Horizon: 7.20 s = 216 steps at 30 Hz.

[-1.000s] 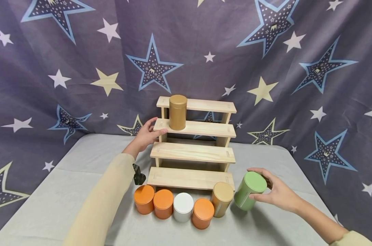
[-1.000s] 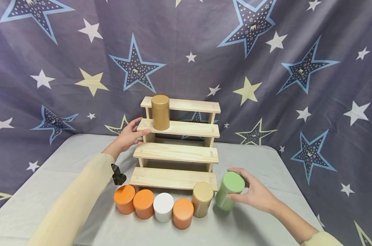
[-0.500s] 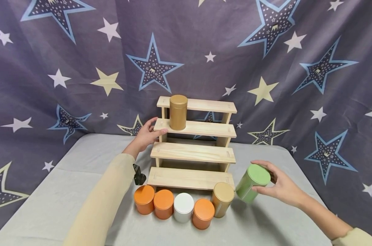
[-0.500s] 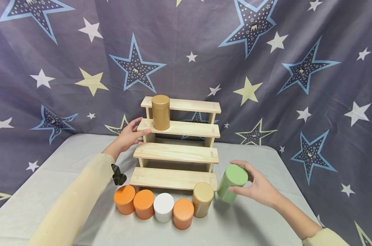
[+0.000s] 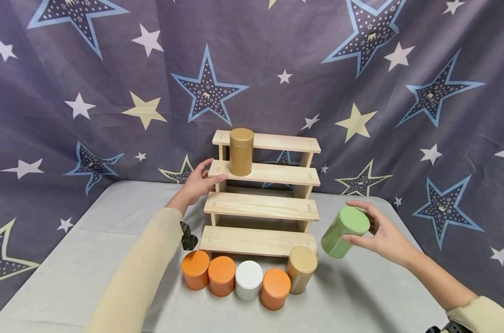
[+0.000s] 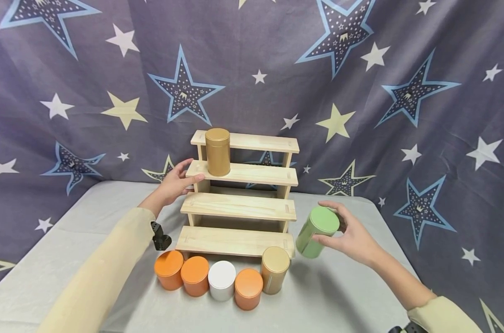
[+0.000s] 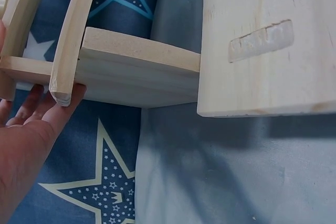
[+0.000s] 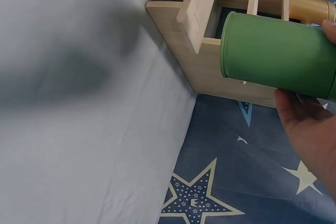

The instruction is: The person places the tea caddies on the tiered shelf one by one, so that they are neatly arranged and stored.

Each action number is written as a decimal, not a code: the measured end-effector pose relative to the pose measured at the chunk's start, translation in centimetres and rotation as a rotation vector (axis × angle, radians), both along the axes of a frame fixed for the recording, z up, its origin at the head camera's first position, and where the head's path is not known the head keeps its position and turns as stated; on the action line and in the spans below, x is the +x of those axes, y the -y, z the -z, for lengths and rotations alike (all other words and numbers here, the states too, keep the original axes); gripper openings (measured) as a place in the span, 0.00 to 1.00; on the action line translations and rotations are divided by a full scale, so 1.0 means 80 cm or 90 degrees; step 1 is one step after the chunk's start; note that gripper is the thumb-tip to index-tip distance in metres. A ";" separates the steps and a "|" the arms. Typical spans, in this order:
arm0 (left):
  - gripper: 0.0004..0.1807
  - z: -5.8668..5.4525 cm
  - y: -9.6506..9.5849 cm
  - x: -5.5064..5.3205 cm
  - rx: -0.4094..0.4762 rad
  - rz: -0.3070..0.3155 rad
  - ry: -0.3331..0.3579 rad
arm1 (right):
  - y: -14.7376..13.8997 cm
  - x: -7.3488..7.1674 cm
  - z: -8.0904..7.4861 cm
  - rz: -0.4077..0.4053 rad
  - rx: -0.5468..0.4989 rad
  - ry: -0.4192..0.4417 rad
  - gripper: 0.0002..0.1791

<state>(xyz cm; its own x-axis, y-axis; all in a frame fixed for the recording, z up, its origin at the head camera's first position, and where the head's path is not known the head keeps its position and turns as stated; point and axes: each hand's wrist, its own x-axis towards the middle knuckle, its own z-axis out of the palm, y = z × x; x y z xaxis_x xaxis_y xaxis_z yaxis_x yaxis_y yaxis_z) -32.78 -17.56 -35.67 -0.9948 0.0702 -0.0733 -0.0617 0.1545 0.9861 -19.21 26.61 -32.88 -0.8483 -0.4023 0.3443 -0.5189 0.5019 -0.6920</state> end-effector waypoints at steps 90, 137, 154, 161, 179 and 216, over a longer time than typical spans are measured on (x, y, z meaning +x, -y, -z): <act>0.48 0.007 -0.001 -0.003 0.009 -0.012 -0.017 | 0.107 -0.101 -0.078 0.029 -0.046 0.014 0.40; 0.49 0.002 0.002 -0.001 0.032 0.004 -0.006 | 0.197 -0.180 -0.090 0.068 -0.088 0.048 0.42; 0.49 -0.001 0.002 0.000 0.032 0.002 0.001 | 0.213 -0.190 -0.084 0.065 -0.099 0.081 0.43; 0.48 0.007 0.002 -0.007 0.023 -0.004 -0.013 | 0.212 -0.197 -0.079 0.072 -0.098 0.110 0.46; 0.49 0.008 0.000 -0.008 0.024 -0.003 -0.016 | 0.213 -0.194 -0.074 0.071 -0.126 0.121 0.46; 0.50 0.008 0.000 -0.007 0.019 -0.004 -0.016 | 0.184 -0.166 -0.051 0.082 -0.142 0.097 0.39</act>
